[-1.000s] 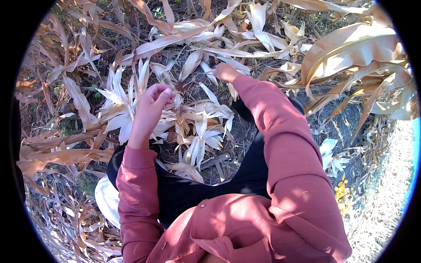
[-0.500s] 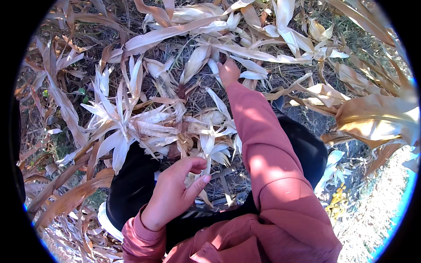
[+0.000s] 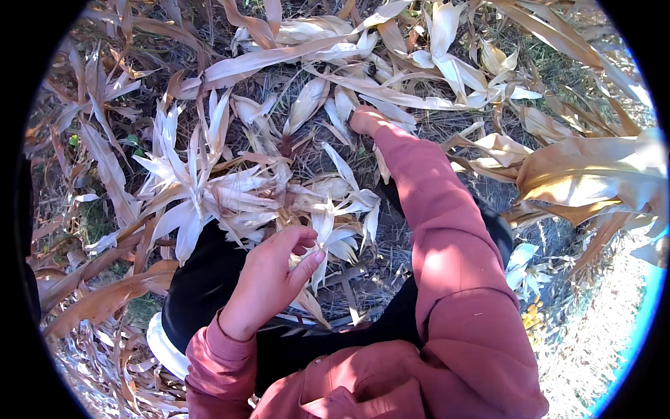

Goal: The person sits on the ground in a cornfield and husks corn cobs by hand, removing dried husks and silk. They place the cleaned cobs into a white bucket beside them.

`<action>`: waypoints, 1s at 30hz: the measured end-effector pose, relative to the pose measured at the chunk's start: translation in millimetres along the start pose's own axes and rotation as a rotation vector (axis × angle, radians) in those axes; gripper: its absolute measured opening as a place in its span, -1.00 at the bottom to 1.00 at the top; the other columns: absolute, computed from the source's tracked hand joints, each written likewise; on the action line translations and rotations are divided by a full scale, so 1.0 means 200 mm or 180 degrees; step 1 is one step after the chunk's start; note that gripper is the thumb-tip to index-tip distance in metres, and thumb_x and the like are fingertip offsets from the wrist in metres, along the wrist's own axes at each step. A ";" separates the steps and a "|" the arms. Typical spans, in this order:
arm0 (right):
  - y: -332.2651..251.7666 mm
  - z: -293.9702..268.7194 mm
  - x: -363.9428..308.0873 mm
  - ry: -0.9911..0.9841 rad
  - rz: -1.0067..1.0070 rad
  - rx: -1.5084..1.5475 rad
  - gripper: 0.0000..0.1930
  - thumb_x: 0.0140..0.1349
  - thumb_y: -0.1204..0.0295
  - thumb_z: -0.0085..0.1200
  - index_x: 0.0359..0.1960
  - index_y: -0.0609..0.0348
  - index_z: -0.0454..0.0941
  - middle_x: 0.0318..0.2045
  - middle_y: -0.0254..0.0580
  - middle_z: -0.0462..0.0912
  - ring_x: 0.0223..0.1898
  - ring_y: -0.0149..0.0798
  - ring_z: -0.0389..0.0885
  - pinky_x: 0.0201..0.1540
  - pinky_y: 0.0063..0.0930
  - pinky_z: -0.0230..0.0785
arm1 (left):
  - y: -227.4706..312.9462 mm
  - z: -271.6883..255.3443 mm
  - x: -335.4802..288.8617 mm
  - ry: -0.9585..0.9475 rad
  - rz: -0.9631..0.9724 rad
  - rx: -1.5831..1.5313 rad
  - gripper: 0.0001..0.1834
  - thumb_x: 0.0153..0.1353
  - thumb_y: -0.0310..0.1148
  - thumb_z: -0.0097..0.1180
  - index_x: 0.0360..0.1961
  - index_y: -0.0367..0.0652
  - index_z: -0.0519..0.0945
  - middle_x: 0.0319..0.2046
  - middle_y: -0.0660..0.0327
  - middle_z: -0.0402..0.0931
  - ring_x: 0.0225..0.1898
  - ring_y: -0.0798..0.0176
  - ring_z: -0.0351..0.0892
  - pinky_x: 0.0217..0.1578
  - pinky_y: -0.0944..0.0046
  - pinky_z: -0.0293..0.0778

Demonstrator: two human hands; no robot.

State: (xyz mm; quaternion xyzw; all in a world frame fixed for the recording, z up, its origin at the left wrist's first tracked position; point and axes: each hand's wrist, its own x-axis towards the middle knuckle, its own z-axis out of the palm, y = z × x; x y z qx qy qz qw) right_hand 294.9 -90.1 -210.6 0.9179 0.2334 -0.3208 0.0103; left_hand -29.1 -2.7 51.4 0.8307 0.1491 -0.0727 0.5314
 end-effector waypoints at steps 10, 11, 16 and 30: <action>-0.25 -0.68 -0.96 -0.1435 -0.0481 0.2804 -0.84 0.19 0.31 0.01 -0.49 0.07 0.45 -0.70 -0.48 0.34 -0.76 -0.60 0.20 -0.77 -0.70 -0.02 | -0.11 -0.01 0.03 0.1088 0.0517 0.0680 -0.48 -0.03 -0.31 0.26 -0.06 -0.29 0.39 -0.16 -0.07 0.47 -0.14 -0.09 0.48 -0.14 0.09 0.41; -0.26 -0.71 -1.07 -0.1619 -0.0657 0.3068 -0.84 0.20 0.30 0.01 -0.47 0.07 0.45 -0.69 -0.48 0.36 -0.76 -0.61 0.21 -0.77 -0.72 -0.03 | -0.10 -0.01 0.03 0.1194 0.0555 0.0649 -0.44 -0.06 -0.31 0.28 -0.03 -0.29 0.37 -0.12 -0.07 0.45 -0.10 -0.10 0.46 -0.11 0.10 0.39; -0.34 -0.69 -1.41 -0.2138 -0.1654 0.3927 -0.83 0.22 0.31 -0.02 -0.33 0.15 0.48 -0.68 -0.48 0.34 -0.75 -0.62 0.18 -0.73 -0.75 -0.04 | -0.08 -0.02 0.07 0.1595 0.0865 0.0699 -0.25 -0.16 -0.31 0.37 0.08 -0.26 0.29 0.04 -0.06 0.33 0.03 -0.08 0.36 0.00 0.11 0.33; -0.42 -0.57 -1.30 -0.0413 -0.1594 0.3172 -0.57 0.24 0.09 0.02 -0.12 0.24 0.42 -0.36 -0.31 0.48 -0.40 -0.49 0.44 -0.39 -0.60 0.36 | -0.15 0.06 0.22 0.1069 -0.0541 -0.3283 -0.53 0.16 -0.19 0.17 -0.01 -0.25 0.39 -0.17 0.16 0.50 -0.16 0.26 0.50 -0.09 0.23 0.41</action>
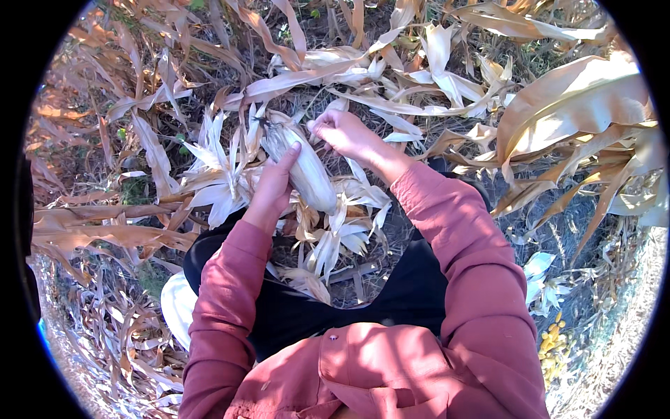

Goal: The person sits on the ground in a cornfield and husks corn cobs by hand, removing dried husks and silk. They place the cleaned cobs into a white bucket beside them.

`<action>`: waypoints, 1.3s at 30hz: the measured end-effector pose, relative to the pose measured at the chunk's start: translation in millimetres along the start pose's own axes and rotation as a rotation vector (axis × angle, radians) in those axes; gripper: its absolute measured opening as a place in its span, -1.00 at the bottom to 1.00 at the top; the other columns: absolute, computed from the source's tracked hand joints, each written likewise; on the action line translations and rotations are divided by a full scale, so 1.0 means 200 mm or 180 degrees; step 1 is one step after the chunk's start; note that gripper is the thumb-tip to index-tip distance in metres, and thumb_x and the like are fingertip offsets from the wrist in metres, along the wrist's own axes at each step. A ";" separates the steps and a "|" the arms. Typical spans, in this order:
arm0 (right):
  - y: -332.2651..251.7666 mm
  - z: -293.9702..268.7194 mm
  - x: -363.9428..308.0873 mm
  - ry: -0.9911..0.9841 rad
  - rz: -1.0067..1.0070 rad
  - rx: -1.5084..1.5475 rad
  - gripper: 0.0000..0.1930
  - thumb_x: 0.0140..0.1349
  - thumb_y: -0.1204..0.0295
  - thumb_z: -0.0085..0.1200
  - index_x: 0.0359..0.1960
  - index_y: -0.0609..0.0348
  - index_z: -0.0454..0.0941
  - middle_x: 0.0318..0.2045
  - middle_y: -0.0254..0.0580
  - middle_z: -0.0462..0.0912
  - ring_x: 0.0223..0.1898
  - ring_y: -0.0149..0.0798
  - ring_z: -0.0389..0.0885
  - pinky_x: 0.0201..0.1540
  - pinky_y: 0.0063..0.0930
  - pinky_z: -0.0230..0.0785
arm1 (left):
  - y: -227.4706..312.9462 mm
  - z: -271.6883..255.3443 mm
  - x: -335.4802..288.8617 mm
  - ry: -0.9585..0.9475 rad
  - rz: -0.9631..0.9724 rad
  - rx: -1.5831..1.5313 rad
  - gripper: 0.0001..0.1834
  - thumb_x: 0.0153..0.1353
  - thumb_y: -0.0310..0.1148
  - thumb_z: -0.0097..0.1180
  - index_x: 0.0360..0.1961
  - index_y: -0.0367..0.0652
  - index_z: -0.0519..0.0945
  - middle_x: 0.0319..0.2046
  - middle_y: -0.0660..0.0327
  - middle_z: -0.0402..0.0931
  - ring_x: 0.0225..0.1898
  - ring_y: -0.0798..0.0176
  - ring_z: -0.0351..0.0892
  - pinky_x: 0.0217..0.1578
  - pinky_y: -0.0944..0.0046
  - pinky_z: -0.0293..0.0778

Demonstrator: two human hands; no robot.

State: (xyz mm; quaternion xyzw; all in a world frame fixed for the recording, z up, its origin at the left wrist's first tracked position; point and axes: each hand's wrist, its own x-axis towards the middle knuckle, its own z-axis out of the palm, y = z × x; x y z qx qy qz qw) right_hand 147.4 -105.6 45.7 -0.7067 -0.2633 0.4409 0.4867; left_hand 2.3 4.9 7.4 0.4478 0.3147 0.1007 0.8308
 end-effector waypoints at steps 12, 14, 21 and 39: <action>0.06 0.06 -0.08 0.0039 -0.0505 -0.1703 -0.37 0.03 0.13 0.19 -0.05 0.43 0.30 -0.23 0.19 0.54 -0.17 0.00 0.56 -0.10 -0.27 0.37 | 0.10 0.07 0.05 0.0045 0.0148 -0.0880 -0.57 0.24 -0.21 -0.01 0.02 -0.30 0.36 -0.10 0.13 0.47 -0.09 0.19 0.49 -0.02 0.15 0.40; 0.04 0.04 -0.10 0.0118 -0.0539 -0.1802 -0.41 0.02 0.16 0.19 -0.08 0.40 0.30 -0.28 0.17 0.55 -0.20 0.03 0.57 -0.13 -0.25 0.38 | 0.10 0.07 0.05 0.0011 0.0067 -0.0585 -0.60 0.22 -0.26 -0.02 -0.02 -0.32 0.37 -0.14 0.13 0.47 -0.12 0.19 0.50 -0.05 0.15 0.42; 0.08 0.06 -0.11 0.0239 -0.1069 -0.2482 -0.50 -0.05 0.19 0.17 -0.21 0.36 0.35 -0.31 0.16 0.56 -0.24 0.11 0.57 -0.17 -0.19 0.41 | 0.05 -0.02 0.13 0.0096 -0.0152 -0.0043 -0.73 0.13 -0.43 -0.10 -0.19 -0.39 0.44 -0.31 0.10 0.52 -0.27 0.18 0.57 -0.25 0.20 0.53; 0.06 0.07 -0.05 0.0019 -0.1088 -0.1961 -0.45 -0.04 0.20 0.18 -0.13 0.36 0.29 -0.29 0.20 0.56 -0.21 0.09 0.57 -0.13 -0.21 0.41 | 0.15 -0.03 0.11 0.0380 0.0325 -0.0029 -0.74 0.17 -0.32 -0.03 -0.16 -0.21 0.44 -0.32 0.21 0.51 -0.35 0.33 0.56 -0.38 0.32 0.53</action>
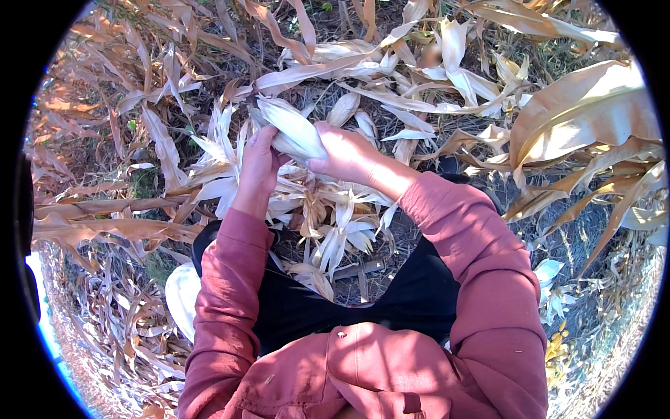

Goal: The person sits on the ground in a cornfield and husks corn cobs by hand, removing dried husks and silk. They place the cleaned cobs into a white bucket beside them.

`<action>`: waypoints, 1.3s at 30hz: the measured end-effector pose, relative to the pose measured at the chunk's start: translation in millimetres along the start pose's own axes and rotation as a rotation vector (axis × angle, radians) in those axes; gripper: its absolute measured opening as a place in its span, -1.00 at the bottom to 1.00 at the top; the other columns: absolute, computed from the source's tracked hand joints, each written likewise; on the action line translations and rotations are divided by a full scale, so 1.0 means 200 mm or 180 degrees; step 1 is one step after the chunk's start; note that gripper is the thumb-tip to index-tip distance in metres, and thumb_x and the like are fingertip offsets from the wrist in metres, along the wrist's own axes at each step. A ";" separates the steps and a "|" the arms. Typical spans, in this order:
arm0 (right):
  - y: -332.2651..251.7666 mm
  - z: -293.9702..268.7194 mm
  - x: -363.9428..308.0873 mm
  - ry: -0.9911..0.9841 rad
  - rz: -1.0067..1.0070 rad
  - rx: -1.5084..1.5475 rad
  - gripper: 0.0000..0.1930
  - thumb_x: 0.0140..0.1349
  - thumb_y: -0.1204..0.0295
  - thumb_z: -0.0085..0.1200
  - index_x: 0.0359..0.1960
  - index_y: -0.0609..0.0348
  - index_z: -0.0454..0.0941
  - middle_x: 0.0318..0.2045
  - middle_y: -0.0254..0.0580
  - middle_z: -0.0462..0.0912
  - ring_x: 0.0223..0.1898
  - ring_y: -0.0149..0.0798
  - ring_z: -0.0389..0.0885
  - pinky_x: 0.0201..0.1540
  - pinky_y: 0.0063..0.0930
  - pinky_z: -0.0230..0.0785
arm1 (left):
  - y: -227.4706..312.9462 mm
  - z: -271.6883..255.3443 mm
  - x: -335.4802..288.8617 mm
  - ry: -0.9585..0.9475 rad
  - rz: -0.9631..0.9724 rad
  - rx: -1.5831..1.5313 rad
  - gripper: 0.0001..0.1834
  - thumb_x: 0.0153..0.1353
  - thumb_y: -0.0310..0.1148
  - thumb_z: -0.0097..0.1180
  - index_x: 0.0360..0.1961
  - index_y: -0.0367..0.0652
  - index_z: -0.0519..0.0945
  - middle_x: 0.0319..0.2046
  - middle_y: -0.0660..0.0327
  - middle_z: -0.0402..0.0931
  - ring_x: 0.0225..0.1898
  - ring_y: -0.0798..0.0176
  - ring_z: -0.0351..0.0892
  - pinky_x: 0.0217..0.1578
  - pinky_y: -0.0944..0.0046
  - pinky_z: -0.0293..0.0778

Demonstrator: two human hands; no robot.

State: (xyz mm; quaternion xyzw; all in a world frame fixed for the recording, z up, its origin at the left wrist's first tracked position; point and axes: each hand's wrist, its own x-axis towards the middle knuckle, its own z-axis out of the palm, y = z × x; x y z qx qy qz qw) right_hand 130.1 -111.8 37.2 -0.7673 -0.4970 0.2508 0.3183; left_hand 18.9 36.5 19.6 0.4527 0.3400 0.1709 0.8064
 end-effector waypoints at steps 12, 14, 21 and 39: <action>0.02 0.03 0.01 -0.0385 0.0180 0.0202 -0.39 -0.02 0.29 0.21 0.02 0.40 0.27 -0.15 0.23 0.50 -0.10 0.07 0.53 -0.03 -0.26 0.35 | -0.04 -0.01 0.01 0.0421 -0.0056 0.0000 -0.84 0.16 -0.44 -0.03 -0.29 -0.31 0.48 -0.35 0.17 0.53 -0.38 0.27 0.59 -0.38 0.28 0.56; 0.03 0.03 0.02 -0.0432 0.0237 0.0235 -0.38 -0.03 0.29 0.22 0.02 0.40 0.28 -0.15 0.23 0.50 -0.10 0.07 0.53 -0.03 -0.27 0.35 | -0.06 -0.02 0.02 0.0398 -0.0123 -0.0101 -0.85 0.16 -0.44 -0.06 -0.30 -0.29 0.49 -0.35 0.18 0.53 -0.36 0.27 0.58 -0.34 0.26 0.54; 0.03 0.04 0.03 -0.0411 0.0220 0.0350 -0.35 -0.04 0.27 0.23 0.05 0.41 0.27 -0.15 0.21 0.51 -0.09 0.01 0.53 0.00 -0.30 0.34 | -0.07 -0.06 0.05 0.0249 -0.0095 -0.0473 -0.79 0.19 -0.39 -0.12 -0.22 -0.23 0.49 -0.31 0.19 0.53 -0.26 0.28 0.54 -0.23 0.27 0.45; 0.04 0.06 0.02 -0.0462 -0.0007 0.0576 -0.37 -0.09 0.25 0.22 -0.06 0.48 0.31 -0.23 0.26 0.52 -0.17 0.04 0.55 -0.06 -0.29 0.37 | -0.06 -0.02 0.04 0.0613 0.0566 -0.0436 -0.77 0.23 -0.48 -0.06 -0.09 -0.29 0.43 -0.20 0.18 0.51 -0.21 0.28 0.54 -0.18 0.31 0.45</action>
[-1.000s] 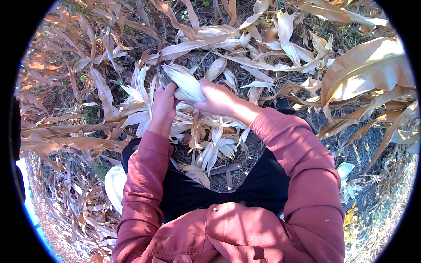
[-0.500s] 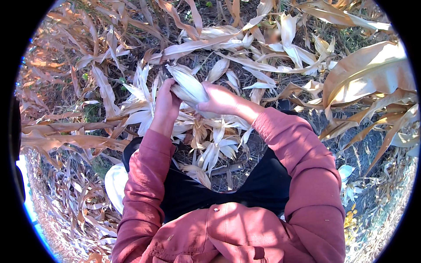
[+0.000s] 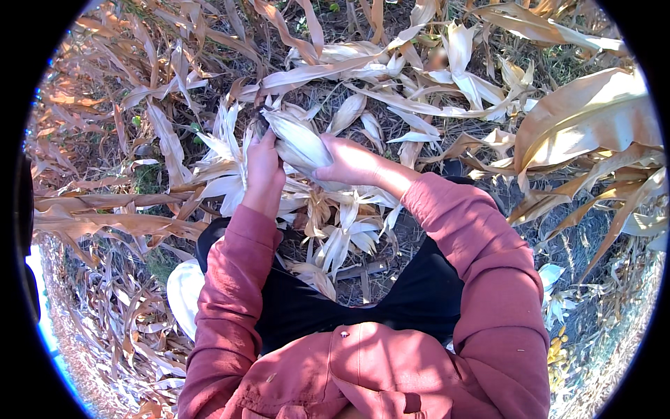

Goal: The person sits on the ground in a cornfield and husks corn cobs by hand, removing dried husks and silk. They place the cleaned cobs into a white bucket beside them.

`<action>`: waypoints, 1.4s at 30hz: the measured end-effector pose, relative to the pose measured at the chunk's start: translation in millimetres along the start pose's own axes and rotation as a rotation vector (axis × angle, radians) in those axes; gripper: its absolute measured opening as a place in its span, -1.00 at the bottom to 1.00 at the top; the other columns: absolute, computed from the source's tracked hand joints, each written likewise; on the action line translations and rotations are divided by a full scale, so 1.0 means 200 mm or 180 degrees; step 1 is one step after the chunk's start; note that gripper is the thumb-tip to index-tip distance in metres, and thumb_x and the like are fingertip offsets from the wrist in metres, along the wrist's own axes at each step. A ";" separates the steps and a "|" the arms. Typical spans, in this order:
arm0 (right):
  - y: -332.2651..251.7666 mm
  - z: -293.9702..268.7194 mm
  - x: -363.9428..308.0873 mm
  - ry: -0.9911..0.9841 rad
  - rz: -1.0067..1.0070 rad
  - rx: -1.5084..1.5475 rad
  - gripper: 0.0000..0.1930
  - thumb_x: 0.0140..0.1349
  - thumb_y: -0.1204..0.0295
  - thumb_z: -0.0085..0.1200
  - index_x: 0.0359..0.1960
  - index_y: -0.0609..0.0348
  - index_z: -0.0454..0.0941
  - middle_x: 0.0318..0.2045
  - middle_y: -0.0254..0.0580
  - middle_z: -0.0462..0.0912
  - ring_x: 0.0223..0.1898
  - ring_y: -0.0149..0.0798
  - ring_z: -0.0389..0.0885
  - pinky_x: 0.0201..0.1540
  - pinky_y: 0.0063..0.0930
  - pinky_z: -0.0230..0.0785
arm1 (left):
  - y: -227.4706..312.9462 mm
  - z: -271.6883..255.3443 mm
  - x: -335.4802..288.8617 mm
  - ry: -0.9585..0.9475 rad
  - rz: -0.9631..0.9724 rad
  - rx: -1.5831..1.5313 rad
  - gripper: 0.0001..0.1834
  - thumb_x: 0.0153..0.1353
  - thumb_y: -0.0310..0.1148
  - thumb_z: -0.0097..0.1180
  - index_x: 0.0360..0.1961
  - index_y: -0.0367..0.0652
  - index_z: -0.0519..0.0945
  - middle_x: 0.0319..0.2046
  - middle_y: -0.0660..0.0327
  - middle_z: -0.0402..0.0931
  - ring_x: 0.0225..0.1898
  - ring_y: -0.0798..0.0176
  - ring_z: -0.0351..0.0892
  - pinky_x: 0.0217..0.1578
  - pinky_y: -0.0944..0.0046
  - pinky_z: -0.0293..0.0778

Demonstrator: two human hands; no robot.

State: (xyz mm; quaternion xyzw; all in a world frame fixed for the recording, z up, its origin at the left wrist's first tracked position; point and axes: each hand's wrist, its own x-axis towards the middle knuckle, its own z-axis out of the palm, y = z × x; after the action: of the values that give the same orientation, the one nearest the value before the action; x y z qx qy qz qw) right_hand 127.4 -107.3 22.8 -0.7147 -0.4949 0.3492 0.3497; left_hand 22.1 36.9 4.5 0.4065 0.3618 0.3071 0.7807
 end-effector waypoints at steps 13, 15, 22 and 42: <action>0.01 0.06 0.01 -0.0326 0.0212 0.0297 -0.34 0.01 0.33 0.23 0.10 0.38 0.22 -0.05 0.14 0.48 -0.01 -0.14 0.48 0.08 -0.38 0.28 | -0.03 -0.05 0.05 0.0290 -0.0672 -0.0618 -0.83 0.24 -0.48 -0.10 -0.19 -0.35 0.43 -0.25 0.07 0.50 -0.23 0.15 0.53 -0.18 0.17 0.47; 0.05 0.08 0.03 -0.0261 0.0142 0.0338 -0.32 0.02 0.31 0.24 0.12 0.38 0.20 -0.03 0.13 0.47 0.01 -0.15 0.47 0.10 -0.39 0.26 | -0.02 -0.05 0.04 0.0239 -0.0694 -0.0606 -0.83 0.26 -0.48 -0.10 -0.18 -0.34 0.43 -0.24 0.06 0.49 -0.23 0.15 0.53 -0.17 0.17 0.47; -0.10 0.05 0.01 0.0628 0.0160 0.0508 -0.27 0.05 0.18 0.25 0.14 0.37 0.19 0.03 0.13 0.42 0.04 -0.17 0.44 0.10 -0.37 0.27 | -0.01 0.02 -0.01 0.0449 -0.0626 -0.0546 -0.82 0.29 -0.48 -0.14 -0.13 -0.30 0.40 -0.23 0.10 0.49 -0.25 0.19 0.52 -0.17 0.21 0.46; 0.02 -0.04 0.16 0.1287 0.0222 0.1361 -0.59 0.29 0.19 -0.07 -0.04 0.31 0.41 -0.23 -0.15 0.56 -0.20 -0.40 0.49 -0.09 -0.52 0.33 | -0.02 0.02 -0.06 -0.1009 -0.0569 -0.0738 -0.86 0.32 -0.40 -0.11 -0.20 -0.23 0.42 -0.39 0.25 0.47 -0.39 0.39 0.45 -0.31 0.37 0.43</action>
State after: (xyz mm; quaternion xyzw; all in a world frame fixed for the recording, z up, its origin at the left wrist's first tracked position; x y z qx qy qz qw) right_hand 144.2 -78.2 18.9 -0.6965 -0.3055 0.3079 0.5716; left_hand 19.3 24.5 5.8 0.3235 0.2314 0.2084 0.8935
